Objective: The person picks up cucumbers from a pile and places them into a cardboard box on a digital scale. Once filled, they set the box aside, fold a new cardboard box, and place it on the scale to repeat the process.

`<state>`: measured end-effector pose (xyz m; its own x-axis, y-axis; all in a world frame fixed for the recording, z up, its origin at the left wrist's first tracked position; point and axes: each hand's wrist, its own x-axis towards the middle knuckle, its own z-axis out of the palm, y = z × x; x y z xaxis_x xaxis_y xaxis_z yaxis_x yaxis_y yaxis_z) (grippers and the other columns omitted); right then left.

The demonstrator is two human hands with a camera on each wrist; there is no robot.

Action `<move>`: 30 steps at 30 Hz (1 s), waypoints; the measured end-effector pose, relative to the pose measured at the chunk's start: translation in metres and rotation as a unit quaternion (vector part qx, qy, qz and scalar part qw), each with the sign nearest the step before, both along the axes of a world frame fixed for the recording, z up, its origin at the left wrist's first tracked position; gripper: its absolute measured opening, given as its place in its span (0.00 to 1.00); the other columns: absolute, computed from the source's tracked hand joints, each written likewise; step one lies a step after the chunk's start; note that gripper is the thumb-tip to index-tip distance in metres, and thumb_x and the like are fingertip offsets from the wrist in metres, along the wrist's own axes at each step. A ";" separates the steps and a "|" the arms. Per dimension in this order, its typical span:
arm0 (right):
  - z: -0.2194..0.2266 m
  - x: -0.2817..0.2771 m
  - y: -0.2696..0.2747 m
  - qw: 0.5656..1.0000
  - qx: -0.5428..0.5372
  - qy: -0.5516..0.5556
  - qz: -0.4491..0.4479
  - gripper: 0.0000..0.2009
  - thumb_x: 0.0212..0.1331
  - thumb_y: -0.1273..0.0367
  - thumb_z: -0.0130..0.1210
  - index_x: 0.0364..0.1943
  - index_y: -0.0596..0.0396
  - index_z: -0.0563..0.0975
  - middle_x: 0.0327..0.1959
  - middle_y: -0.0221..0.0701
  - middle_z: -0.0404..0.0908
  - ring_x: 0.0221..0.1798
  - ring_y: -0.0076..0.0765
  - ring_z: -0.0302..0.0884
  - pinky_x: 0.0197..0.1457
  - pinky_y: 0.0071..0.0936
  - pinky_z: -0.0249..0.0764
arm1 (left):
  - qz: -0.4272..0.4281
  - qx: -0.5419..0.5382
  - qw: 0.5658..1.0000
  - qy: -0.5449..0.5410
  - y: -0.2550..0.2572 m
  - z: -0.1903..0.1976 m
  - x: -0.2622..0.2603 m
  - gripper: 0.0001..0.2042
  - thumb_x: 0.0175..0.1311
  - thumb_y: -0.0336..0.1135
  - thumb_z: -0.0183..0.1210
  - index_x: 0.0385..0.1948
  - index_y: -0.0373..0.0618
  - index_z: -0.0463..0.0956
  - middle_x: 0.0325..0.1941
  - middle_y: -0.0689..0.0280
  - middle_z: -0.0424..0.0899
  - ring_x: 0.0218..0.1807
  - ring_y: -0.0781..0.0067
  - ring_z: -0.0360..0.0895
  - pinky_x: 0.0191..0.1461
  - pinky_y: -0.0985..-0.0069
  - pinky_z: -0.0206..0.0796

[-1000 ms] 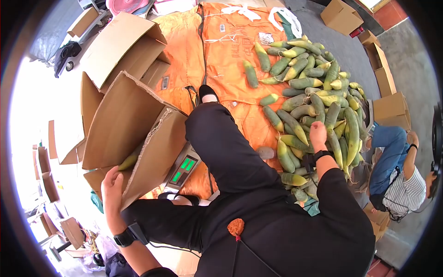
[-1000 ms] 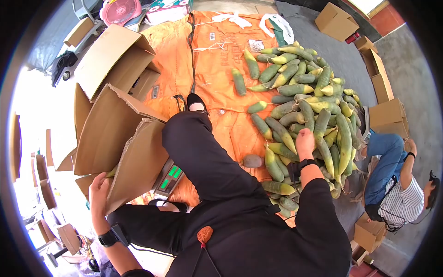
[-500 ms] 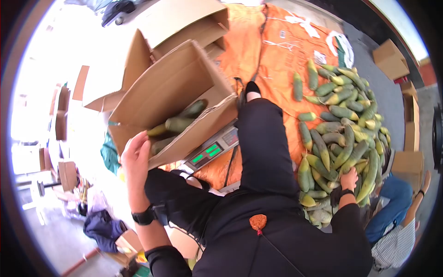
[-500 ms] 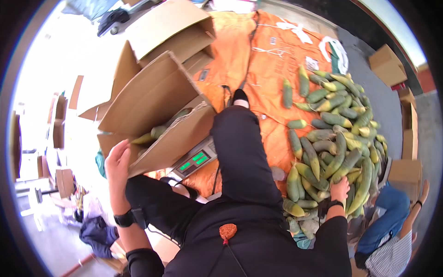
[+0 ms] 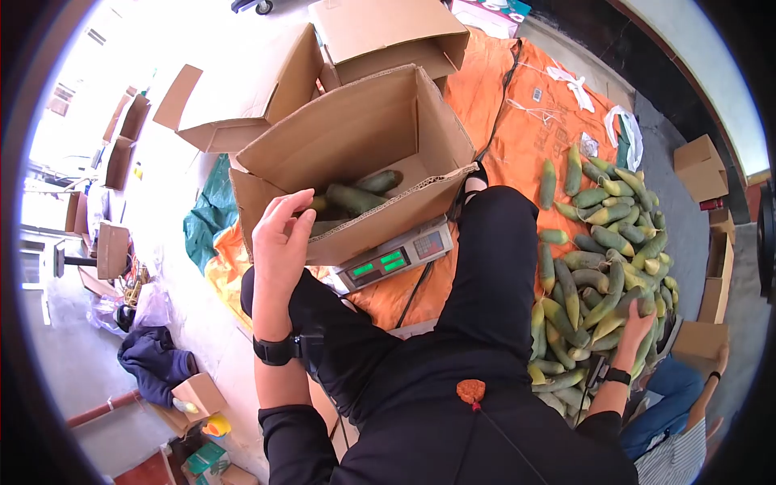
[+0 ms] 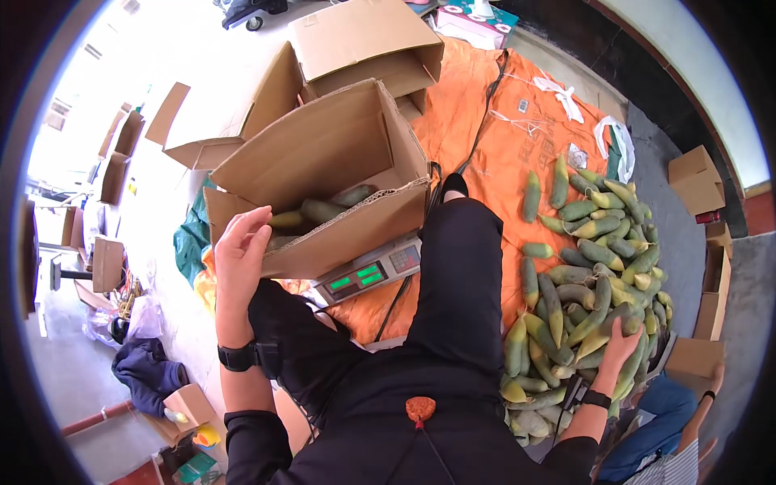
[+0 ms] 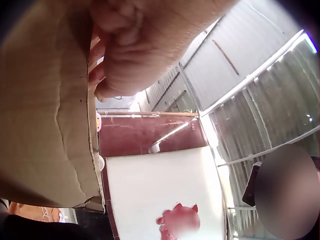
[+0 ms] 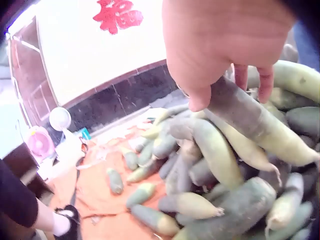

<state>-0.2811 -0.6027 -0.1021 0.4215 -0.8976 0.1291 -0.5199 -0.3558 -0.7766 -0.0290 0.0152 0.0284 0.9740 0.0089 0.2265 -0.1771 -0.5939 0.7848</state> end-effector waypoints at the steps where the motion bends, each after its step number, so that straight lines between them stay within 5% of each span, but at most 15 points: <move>1: 0.027 0.022 0.019 1.000 -0.004 -0.003 0.001 0.27 0.58 0.66 0.60 0.59 0.60 0.64 0.56 0.41 0.71 0.56 0.44 0.70 0.59 0.38 0.66 | 0.001 -0.004 1.000 -0.003 0.000 0.002 0.000 0.12 0.59 0.24 0.56 0.44 0.42 0.79 0.41 0.64 0.81 0.41 0.74 0.79 0.43 0.79 0.70; 5: 0.110 0.104 0.077 0.942 0.124 -0.256 0.179 0.21 0.64 0.69 0.52 0.60 0.58 0.64 0.57 0.36 0.69 0.59 0.38 0.68 0.56 0.42 0.73 | -0.016 -0.020 1.000 -0.002 -0.003 0.008 0.000 0.13 0.58 0.24 0.57 0.46 0.42 0.78 0.42 0.63 0.81 0.45 0.71 0.79 0.46 0.77 0.69; 9: 0.164 0.184 0.144 0.812 0.255 -0.422 0.314 0.16 0.68 0.65 0.46 0.57 0.55 0.68 0.61 0.39 0.68 0.61 0.40 0.68 0.62 0.46 0.68 | -0.063 -0.064 0.996 0.011 -0.009 0.012 -0.002 0.17 0.57 0.25 0.58 0.51 0.43 0.75 0.47 0.62 0.79 0.51 0.70 0.77 0.50 0.75 0.68; 13: 0.176 0.246 0.217 0.634 0.435 -0.440 0.464 0.16 0.69 0.60 0.44 0.52 0.52 0.74 0.55 0.34 0.76 0.60 0.36 0.70 0.63 0.48 0.67 | -0.106 -0.115 0.987 0.041 -0.017 0.020 -0.004 0.25 0.58 0.27 0.59 0.60 0.44 0.67 0.54 0.61 0.76 0.57 0.69 0.73 0.55 0.74 0.66; 19: 0.170 0.277 0.338 0.544 0.596 -0.349 0.476 0.13 0.66 0.62 0.49 0.50 0.51 0.73 0.49 0.32 0.78 0.53 0.34 0.76 0.54 0.42 0.76 | -0.146 -0.245 0.955 0.081 -0.025 0.038 -0.006 0.29 0.60 0.31 0.60 0.65 0.44 0.60 0.57 0.59 0.73 0.59 0.71 0.69 0.58 0.75 0.63; 20: 0.168 0.276 0.351 0.538 0.611 -0.320 0.485 0.15 0.66 0.63 0.50 0.52 0.52 0.70 0.50 0.32 0.77 0.53 0.34 0.75 0.54 0.41 0.75 | -0.158 -0.282 0.939 0.114 -0.026 0.038 -0.006 0.29 0.61 0.31 0.60 0.64 0.43 0.61 0.57 0.60 0.72 0.58 0.72 0.68 0.58 0.76 0.63; 22: 0.162 0.274 0.367 0.539 0.626 -0.272 0.493 0.17 0.65 0.63 0.52 0.54 0.52 0.68 0.52 0.31 0.74 0.54 0.34 0.73 0.54 0.40 0.75 | -0.157 -0.184 0.966 0.091 -0.020 0.032 -0.002 0.26 0.62 0.29 0.57 0.63 0.41 0.62 0.52 0.62 0.74 0.50 0.77 0.72 0.52 0.81 0.65; 24: 0.157 0.271 0.364 0.565 0.621 -0.239 0.488 0.20 0.64 0.65 0.53 0.58 0.53 0.66 0.56 0.30 0.71 0.55 0.31 0.71 0.54 0.36 0.74 | -0.072 -0.307 0.927 0.204 -0.016 0.031 -0.003 0.23 0.63 0.28 0.55 0.60 0.40 0.65 0.44 0.64 0.78 0.41 0.82 0.74 0.43 0.85 0.66; 26: 0.155 0.267 0.348 0.689 0.441 -0.206 0.537 0.22 0.63 0.69 0.53 0.61 0.54 0.63 0.57 0.30 0.70 0.56 0.29 0.70 0.54 0.30 0.72 | -0.030 -0.308 0.926 0.218 -0.005 0.030 -0.004 0.19 0.63 0.30 0.54 0.57 0.41 0.69 0.33 0.70 0.78 0.33 0.86 0.71 0.34 0.88 0.61; 28: 0.140 0.265 0.315 0.730 0.383 -0.201 0.529 0.19 0.62 0.72 0.52 0.58 0.57 0.68 0.52 0.32 0.74 0.52 0.25 0.72 0.51 0.23 0.71 | -0.003 -0.222 0.963 0.154 0.001 0.018 0.001 0.18 0.65 0.33 0.53 0.57 0.43 0.69 0.30 0.69 0.77 0.16 0.92 0.56 0.17 0.91 0.46; 30: 0.116 0.248 0.258 0.807 0.332 -0.162 0.462 0.15 0.62 0.72 0.53 0.52 0.58 0.73 0.44 0.29 0.79 0.46 0.22 0.74 0.47 0.21 0.72 | 0.001 -0.076 0.990 0.115 0.015 0.003 0.020 0.18 0.64 0.35 0.55 0.55 0.44 0.71 0.29 0.73 0.76 0.17 0.92 0.56 0.19 0.90 0.46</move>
<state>-0.0327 -0.3447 0.0141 0.9905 -0.1371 -0.0132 -0.0029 0.0747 -0.9972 -0.0093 0.0303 0.0313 0.9996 0.0271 -0.0061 0.0180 -0.4660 0.8846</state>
